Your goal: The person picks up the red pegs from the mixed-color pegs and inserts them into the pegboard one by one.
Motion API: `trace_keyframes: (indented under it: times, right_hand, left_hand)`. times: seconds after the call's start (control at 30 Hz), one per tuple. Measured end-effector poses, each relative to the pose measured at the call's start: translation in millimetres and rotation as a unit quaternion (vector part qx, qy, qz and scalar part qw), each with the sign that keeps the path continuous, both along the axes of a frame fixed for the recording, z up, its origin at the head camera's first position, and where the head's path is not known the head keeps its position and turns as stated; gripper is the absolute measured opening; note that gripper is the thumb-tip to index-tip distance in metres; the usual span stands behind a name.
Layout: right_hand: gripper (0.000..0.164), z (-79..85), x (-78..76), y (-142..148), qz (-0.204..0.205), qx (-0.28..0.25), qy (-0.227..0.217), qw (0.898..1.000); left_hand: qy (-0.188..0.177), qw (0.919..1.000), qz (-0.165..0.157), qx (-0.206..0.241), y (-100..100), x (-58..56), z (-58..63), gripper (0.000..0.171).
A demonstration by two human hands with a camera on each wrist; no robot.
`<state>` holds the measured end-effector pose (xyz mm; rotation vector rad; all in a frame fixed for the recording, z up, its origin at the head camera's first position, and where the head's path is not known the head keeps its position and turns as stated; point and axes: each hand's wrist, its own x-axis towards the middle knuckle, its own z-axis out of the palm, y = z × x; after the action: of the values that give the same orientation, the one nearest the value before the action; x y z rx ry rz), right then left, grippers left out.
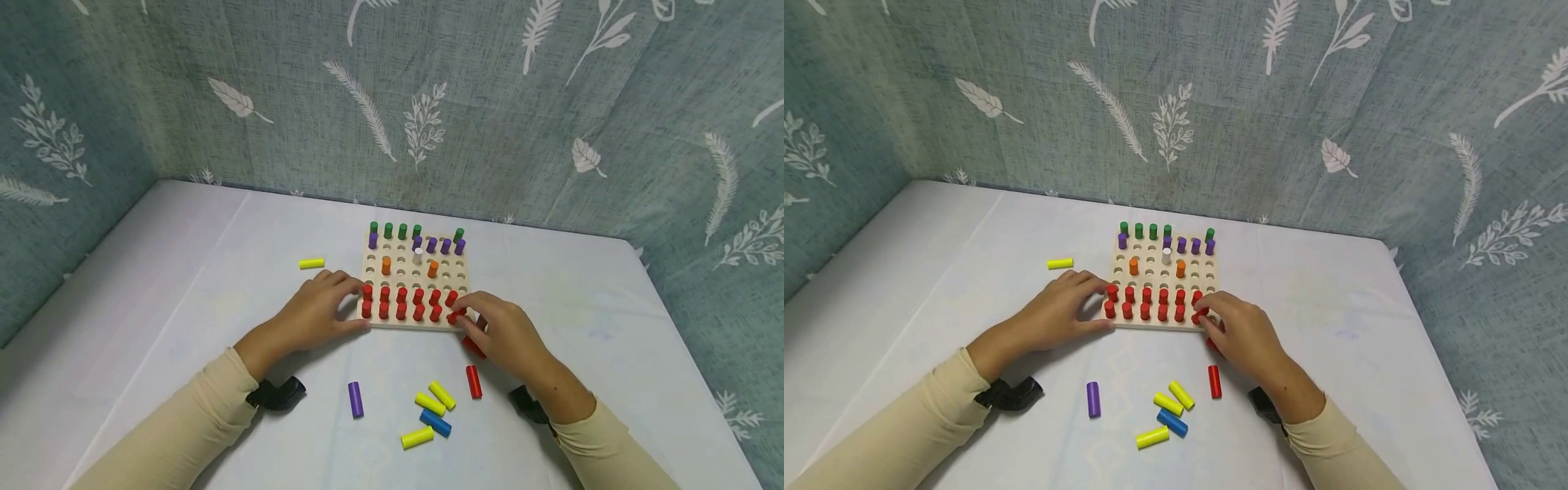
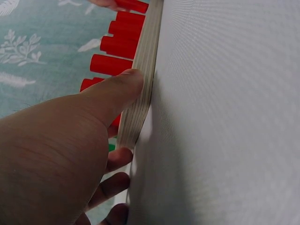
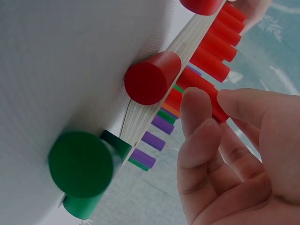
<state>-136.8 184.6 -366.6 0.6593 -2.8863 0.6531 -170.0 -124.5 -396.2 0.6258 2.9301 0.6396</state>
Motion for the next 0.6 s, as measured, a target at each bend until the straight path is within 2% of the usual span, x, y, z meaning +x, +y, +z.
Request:
trace_keyframes:
  times: [0.6]
  right_hand:
    - [0.025, -1.9, 0.5, 0.2, -0.001, -0.003, 0.002, 1.000]
  left_hand:
    - [0.003, 1.0000, 0.000, 0.002, -0.5, 0.5, 0.4, 0.066]
